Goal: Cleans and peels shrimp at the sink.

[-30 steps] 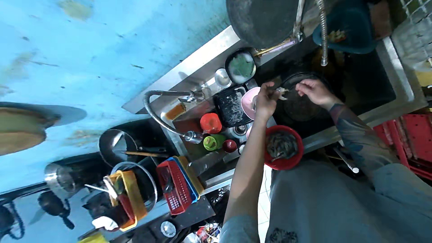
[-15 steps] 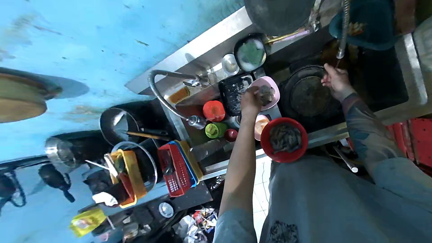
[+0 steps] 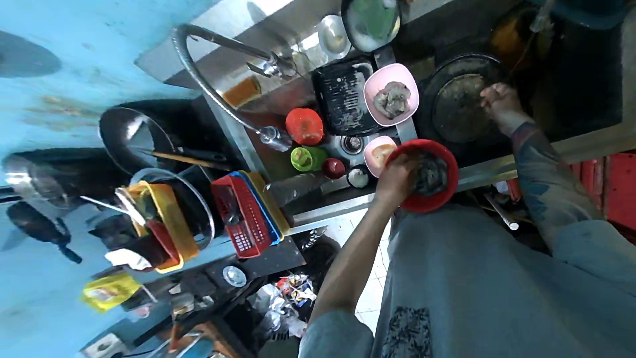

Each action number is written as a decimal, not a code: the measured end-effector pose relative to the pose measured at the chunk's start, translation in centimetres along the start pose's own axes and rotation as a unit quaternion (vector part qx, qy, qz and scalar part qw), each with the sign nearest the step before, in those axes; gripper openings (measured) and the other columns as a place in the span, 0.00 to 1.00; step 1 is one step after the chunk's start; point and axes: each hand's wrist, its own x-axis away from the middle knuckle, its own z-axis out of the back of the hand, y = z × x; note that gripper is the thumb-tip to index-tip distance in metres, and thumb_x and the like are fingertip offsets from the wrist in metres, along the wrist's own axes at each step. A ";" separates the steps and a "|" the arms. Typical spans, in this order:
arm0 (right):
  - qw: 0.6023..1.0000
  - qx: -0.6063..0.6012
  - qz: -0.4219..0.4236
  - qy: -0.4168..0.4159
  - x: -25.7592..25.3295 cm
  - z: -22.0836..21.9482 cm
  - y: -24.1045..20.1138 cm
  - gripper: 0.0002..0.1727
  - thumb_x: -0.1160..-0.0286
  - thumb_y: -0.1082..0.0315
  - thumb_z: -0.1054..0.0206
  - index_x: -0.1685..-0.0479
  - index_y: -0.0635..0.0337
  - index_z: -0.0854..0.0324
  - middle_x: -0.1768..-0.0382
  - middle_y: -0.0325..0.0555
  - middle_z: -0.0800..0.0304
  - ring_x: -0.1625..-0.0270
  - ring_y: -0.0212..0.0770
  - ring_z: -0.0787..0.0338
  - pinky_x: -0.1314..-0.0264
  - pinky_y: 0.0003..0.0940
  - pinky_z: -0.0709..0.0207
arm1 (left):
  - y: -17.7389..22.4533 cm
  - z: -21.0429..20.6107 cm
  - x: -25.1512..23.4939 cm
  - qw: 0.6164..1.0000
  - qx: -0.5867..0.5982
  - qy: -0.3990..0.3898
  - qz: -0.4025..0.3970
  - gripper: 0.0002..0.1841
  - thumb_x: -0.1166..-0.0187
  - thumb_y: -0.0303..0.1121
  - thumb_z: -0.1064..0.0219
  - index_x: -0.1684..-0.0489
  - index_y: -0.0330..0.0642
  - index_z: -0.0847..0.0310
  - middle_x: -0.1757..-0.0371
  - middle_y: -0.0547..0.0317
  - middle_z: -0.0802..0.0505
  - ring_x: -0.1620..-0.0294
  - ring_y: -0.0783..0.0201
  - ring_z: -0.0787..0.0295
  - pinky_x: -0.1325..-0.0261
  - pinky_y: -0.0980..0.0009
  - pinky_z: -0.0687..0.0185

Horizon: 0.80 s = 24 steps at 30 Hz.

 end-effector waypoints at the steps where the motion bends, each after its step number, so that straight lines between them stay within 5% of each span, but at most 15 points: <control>1: 1.000 0.011 0.015 -0.005 0.1 -0.1 0.5 0.21 0.06 0.56 0.48 0.31 0.61 0.22 0.54 0.47 0.14 0.59 0.36 0.14 0.51 0.36 0.17 | 0.4 -1.0 0.3 1.000 -0.011 0.001 -0.010 0.12 0.15 0.33 0.36 0.41 0.50 0.08 0.37 0.51 0.10 0.34 0.50 0.13 0.33 0.48 0.15; 5: 0.999 0.031 0.035 -0.023 1.6 0.0 1.1 0.21 0.06 0.57 0.47 0.30 0.63 0.23 0.51 0.51 0.11 0.59 0.40 0.08 0.49 0.39 0.11 | 1.2 -2.7 0.6 0.990 0.001 -0.065 -0.122 0.14 0.16 0.33 0.35 0.36 0.55 0.11 0.33 0.51 0.13 0.27 0.49 0.20 0.29 0.48 0.18; 8: 0.997 0.029 0.064 -0.016 2.8 0.3 1.6 0.18 0.09 0.60 0.41 0.34 0.64 0.20 0.50 0.51 0.08 0.56 0.39 0.04 0.46 0.37 0.09 | 0.3 -3.6 0.4 0.980 -0.025 -0.078 -0.183 0.12 0.16 0.41 0.33 0.42 0.57 0.08 0.32 0.54 0.14 0.26 0.51 0.21 0.26 0.49 0.22; 12: 0.995 0.006 0.100 0.007 4.1 0.6 1.6 0.15 0.16 0.64 0.33 0.39 0.62 0.17 0.50 0.48 0.07 0.53 0.39 0.05 0.44 0.38 0.09 | -0.9 -2.8 0.3 0.987 -0.102 -0.029 -0.123 0.15 0.15 0.50 0.36 0.50 0.55 0.06 0.33 0.56 0.14 0.30 0.51 0.19 0.35 0.50 0.15; 17: 0.990 0.029 0.140 0.011 5.1 0.9 1.4 0.21 0.21 0.71 0.31 0.29 0.58 0.21 0.33 0.46 0.12 0.30 0.37 0.12 0.26 0.36 0.17 | -0.3 -1.7 0.3 0.992 -0.102 0.052 -0.045 0.14 0.16 0.47 0.34 0.46 0.51 0.08 0.40 0.50 0.13 0.33 0.47 0.17 0.36 0.49 0.15; 21: 0.997 -0.016 0.070 -0.003 5.6 0.7 1.2 0.21 0.14 0.63 0.35 0.25 0.55 0.21 0.31 0.46 0.13 0.27 0.37 0.15 0.24 0.38 0.21 | 1.6 -3.3 0.1 0.992 -0.079 -0.011 -0.094 0.14 0.18 0.46 0.31 0.45 0.51 0.09 0.39 0.53 0.11 0.30 0.49 0.18 0.33 0.48 0.17; 24: 0.999 -0.035 0.039 0.001 5.8 0.4 1.1 0.22 0.13 0.61 0.36 0.24 0.54 0.23 0.33 0.44 0.12 0.33 0.38 0.12 0.28 0.38 0.19 | 2.9 -4.5 -0.3 0.993 -0.105 -0.054 -0.003 0.21 0.19 0.49 0.31 0.40 0.42 0.12 0.32 0.46 0.12 0.24 0.44 0.21 0.26 0.43 0.22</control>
